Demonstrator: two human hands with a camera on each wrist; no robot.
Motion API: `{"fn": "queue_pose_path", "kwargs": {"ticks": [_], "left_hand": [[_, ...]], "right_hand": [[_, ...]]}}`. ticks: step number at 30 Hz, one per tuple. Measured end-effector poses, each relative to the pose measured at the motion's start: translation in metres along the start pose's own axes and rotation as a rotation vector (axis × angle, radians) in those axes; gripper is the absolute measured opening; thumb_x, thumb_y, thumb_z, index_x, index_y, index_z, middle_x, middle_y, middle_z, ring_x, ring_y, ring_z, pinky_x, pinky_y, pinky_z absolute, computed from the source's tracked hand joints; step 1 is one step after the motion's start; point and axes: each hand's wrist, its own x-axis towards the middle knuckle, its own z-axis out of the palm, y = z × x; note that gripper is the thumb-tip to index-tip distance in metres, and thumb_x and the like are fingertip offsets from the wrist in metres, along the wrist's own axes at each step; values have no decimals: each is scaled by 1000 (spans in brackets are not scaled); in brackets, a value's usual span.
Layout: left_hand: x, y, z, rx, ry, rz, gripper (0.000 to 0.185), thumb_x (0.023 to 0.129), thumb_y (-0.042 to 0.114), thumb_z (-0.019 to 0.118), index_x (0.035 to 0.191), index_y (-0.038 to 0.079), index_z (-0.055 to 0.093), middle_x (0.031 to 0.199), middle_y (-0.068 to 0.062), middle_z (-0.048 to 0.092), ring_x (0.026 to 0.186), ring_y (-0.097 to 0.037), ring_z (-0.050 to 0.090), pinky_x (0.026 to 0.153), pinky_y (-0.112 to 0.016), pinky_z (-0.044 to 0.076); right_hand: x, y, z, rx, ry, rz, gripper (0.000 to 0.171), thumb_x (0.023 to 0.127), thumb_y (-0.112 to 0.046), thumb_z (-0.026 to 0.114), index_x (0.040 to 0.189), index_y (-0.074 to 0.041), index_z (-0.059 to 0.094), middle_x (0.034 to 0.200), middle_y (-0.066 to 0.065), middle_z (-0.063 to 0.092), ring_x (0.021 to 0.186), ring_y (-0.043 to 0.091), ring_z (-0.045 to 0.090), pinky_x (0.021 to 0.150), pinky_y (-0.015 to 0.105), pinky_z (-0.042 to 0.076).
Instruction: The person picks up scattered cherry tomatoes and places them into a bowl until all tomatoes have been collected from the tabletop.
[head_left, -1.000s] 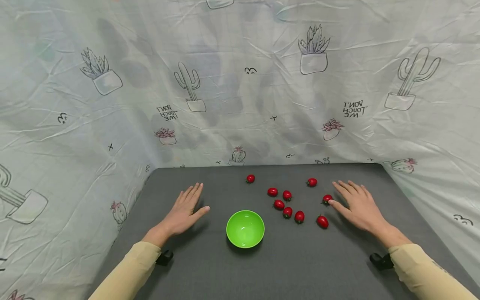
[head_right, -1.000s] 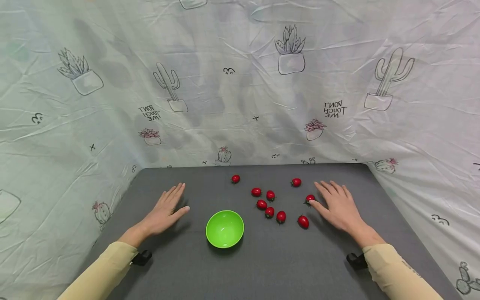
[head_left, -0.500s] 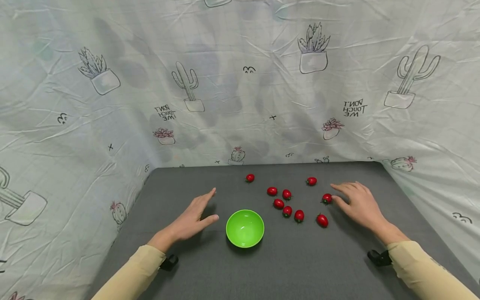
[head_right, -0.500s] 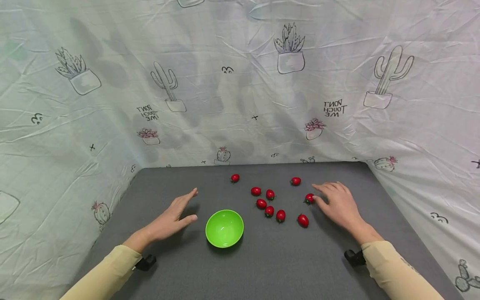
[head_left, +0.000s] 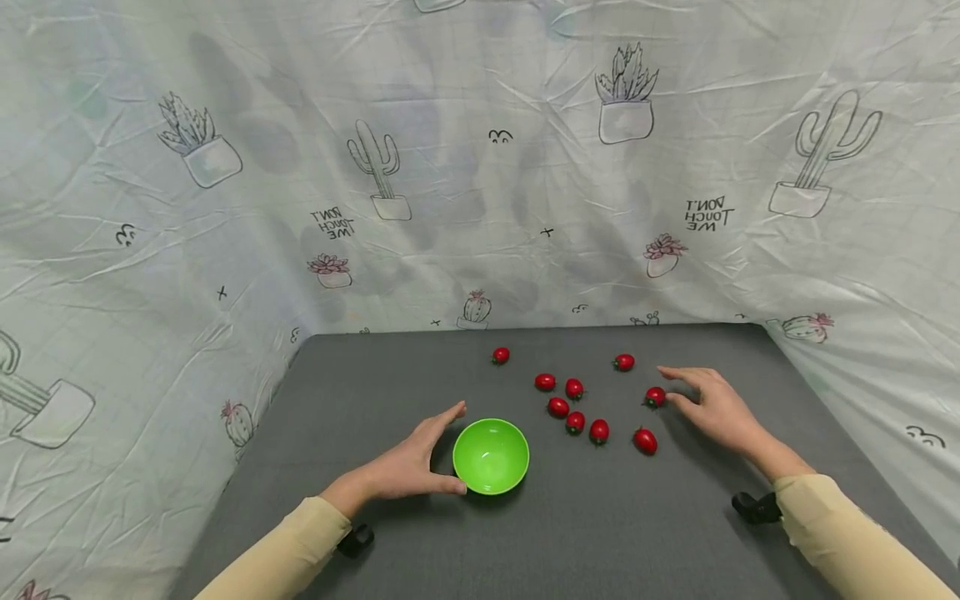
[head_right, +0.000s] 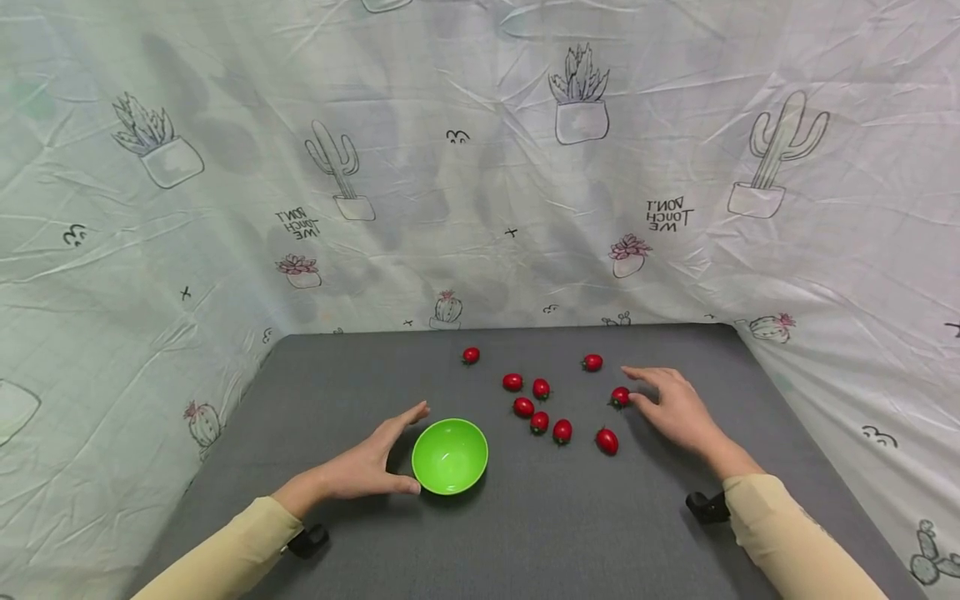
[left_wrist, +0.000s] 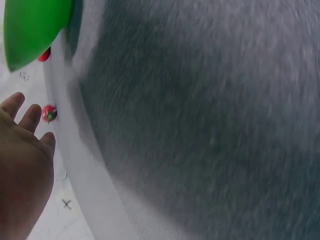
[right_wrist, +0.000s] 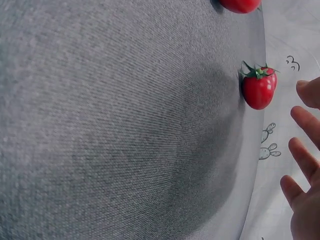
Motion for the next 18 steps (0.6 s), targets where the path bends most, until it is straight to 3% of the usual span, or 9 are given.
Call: {"fn": "queue_pose_path", "kwargs": {"ticks": [8, 18], "left_hand": [[8, 0, 10, -64, -62, -33, 124, 76, 52, 89, 166, 31, 5, 165, 12, 20, 151, -17, 19, 114, -57, 28], [11, -6, 17, -117, -100, -37, 123, 78, 44, 90, 166, 24, 6, 167, 5, 18, 152, -25, 18, 112, -61, 28]], "right_hand": [[4, 6, 0, 35, -76, 21, 50, 99, -8, 68, 147, -2, 54, 145, 22, 55, 133, 46, 40, 103, 67, 31], [6, 11, 1, 99, -150, 12, 51, 98, -4, 66, 147, 1, 53, 147, 24, 52, 137, 47, 40, 106, 68, 30]]}}
